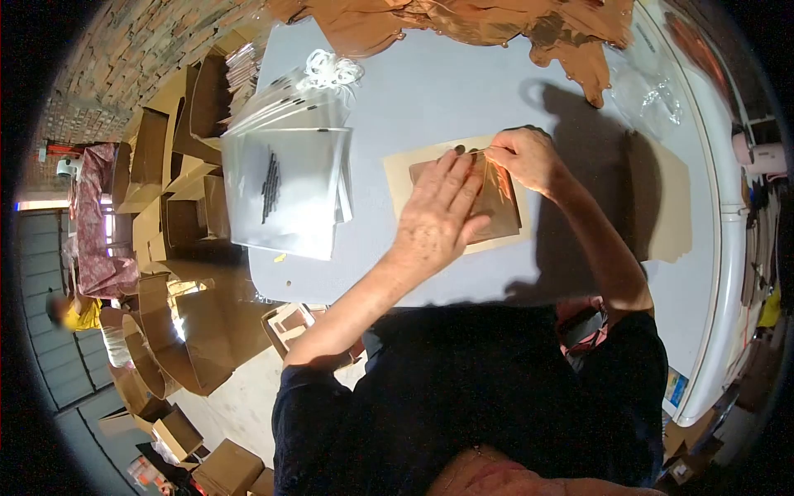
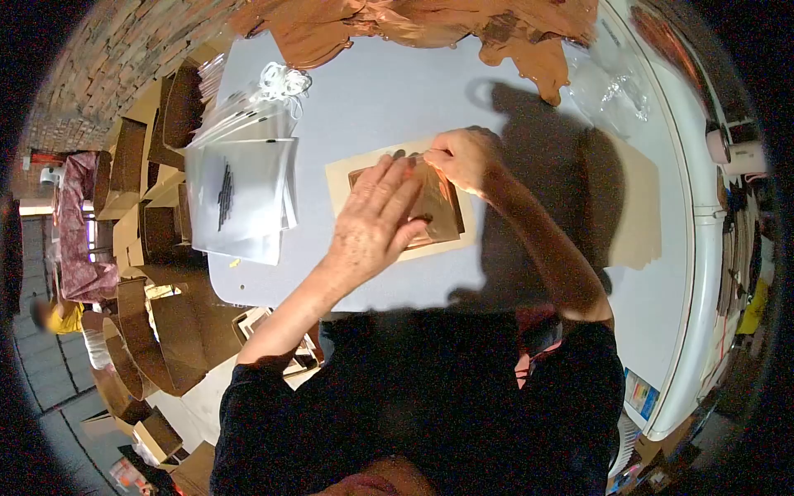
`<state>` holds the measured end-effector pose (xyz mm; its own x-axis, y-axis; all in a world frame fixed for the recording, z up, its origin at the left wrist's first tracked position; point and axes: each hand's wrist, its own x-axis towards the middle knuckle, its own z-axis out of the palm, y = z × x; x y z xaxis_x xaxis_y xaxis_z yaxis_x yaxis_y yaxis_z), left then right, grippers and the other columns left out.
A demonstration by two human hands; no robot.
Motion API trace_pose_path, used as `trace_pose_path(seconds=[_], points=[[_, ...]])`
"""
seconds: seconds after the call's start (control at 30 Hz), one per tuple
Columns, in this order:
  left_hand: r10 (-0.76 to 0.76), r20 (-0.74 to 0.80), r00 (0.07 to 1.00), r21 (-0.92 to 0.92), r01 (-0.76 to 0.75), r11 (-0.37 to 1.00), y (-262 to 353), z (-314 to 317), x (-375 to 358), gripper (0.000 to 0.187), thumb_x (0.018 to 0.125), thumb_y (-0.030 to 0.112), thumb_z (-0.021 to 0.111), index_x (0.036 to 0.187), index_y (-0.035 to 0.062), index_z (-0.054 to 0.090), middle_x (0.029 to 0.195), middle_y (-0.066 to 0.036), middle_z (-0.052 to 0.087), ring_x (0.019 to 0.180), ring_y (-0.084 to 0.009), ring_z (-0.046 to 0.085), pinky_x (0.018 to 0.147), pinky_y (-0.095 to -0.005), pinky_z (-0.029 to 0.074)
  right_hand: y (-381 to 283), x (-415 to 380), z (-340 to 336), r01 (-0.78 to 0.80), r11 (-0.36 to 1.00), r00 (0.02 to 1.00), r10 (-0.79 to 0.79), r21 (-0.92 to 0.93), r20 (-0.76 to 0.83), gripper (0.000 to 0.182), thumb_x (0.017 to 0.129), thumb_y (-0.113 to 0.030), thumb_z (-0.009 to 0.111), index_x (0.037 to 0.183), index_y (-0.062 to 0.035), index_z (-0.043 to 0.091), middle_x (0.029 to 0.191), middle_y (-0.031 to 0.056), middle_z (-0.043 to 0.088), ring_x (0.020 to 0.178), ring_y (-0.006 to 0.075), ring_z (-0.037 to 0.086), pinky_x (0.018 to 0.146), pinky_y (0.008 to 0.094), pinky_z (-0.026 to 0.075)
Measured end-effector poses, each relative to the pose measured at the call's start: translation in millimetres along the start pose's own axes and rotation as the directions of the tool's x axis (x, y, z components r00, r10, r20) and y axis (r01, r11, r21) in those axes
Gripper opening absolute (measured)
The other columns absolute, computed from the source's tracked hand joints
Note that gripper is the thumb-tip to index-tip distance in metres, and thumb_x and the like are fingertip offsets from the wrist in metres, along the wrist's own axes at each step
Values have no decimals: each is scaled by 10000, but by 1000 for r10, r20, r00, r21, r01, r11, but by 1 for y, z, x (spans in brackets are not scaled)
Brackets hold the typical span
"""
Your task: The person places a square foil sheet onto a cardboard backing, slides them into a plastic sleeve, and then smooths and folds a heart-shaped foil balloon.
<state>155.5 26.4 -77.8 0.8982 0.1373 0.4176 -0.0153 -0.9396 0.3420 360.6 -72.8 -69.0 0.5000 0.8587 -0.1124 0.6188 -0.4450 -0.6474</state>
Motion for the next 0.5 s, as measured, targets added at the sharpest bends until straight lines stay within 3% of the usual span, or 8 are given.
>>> trace_pose_path(seconds=[0.17,0.37,0.5], points=[[-26,84,996,58,22,998,0,22,-7,763,924,590,564,1479,77,458,1579,-199,327,1489,-394,258,1192,-598,208,-1,1,0,-6,998,1000,6,-64,0,310,919,-292,639,875,9,698,759,192,671,684,285,662,652,390,503],[-71,139,988,84,60,995,2,24,-7,787,904,615,581,1528,165,411,1623,-174,253,1496,-473,164,1178,-659,152,-4,-2,10,42,981,991,-64,-188,-116,247,924,-249,603,904,-15,677,813,200,683,794,391,675,718,471,525],[-27,108,994,88,17,996,2,26,-6,771,913,598,579,1472,78,473,1576,-225,309,1424,-541,234,1131,-691,187,-12,-5,8,102,903,991,-131,-417,-40,172,901,-211,614,890,-43,654,867,161,712,858,366,687,702,473,535]])
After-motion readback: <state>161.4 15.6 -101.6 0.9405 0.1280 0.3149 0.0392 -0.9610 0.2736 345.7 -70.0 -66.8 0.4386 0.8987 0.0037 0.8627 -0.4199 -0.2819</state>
